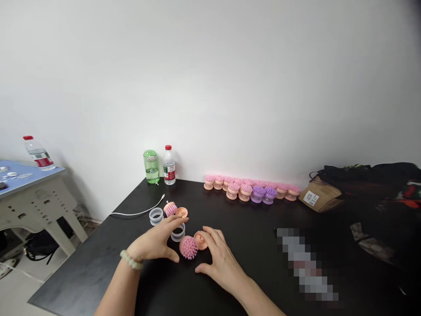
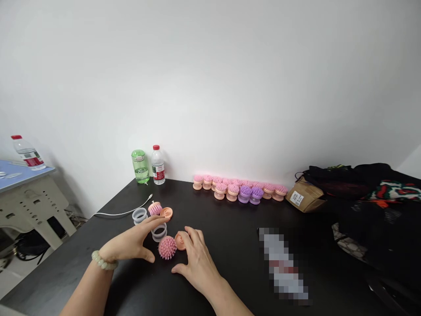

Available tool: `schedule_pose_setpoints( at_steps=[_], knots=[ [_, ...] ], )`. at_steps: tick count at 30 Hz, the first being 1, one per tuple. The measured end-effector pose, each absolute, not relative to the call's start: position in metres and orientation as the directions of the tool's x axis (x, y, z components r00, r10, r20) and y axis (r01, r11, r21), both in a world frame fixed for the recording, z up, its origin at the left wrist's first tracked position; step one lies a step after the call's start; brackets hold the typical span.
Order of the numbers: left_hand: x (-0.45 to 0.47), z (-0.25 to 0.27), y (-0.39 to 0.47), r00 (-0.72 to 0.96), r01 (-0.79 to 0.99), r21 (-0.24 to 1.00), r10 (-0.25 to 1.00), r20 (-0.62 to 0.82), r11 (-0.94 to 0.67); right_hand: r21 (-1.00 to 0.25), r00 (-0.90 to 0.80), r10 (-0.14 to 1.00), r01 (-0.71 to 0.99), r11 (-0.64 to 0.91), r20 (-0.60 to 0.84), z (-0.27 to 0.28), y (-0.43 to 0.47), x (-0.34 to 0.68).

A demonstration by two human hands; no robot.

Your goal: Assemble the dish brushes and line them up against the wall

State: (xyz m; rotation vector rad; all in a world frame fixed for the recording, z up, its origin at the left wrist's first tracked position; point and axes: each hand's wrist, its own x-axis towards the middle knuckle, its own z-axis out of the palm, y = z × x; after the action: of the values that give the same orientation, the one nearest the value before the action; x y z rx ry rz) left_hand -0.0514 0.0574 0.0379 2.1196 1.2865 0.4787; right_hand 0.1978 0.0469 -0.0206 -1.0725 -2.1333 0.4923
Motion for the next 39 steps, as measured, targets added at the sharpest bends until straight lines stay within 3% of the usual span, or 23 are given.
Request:
schedule_pose_setpoints(
  at_steps=[10, 16, 20, 29, 39],
  knots=[
    [-0.026, 0.04, 0.054, 0.46, 0.753, 0.48, 0.882, 0.106, -0.45, -0.701, -0.455, 0.833, 0.48, 0.527, 0.313, -0.018, 0.046, 0.19],
    [-0.024, 0.036, 0.062, 0.495, 0.829, 0.286, 0.868, 0.026, -0.481, -0.664, -0.469, 0.776, 0.422, 0.617, 0.423, -0.007, 0.048, 0.193],
    [-0.016, 0.031, 0.065, 0.527, 0.827, 0.21, 0.849, 0.028, -0.521, -0.601, -0.346, 0.792, 0.518, 0.609, 0.504, -0.004, 0.059, 0.208],
    [-0.002, 0.051, 0.053, 0.493, 0.86, 0.165, 0.87, -0.02, -0.484, -0.659, 0.023, 0.814, 0.6, 0.453, 0.58, -0.008, 0.09, 0.24],
    [-0.007, 0.051, 0.05, 0.42, 0.903, 0.103, 0.908, -0.002, -0.418, -0.698, 0.316, 0.794, 0.693, 0.181, 0.52, -0.014, 0.159, 0.292]
  ],
)
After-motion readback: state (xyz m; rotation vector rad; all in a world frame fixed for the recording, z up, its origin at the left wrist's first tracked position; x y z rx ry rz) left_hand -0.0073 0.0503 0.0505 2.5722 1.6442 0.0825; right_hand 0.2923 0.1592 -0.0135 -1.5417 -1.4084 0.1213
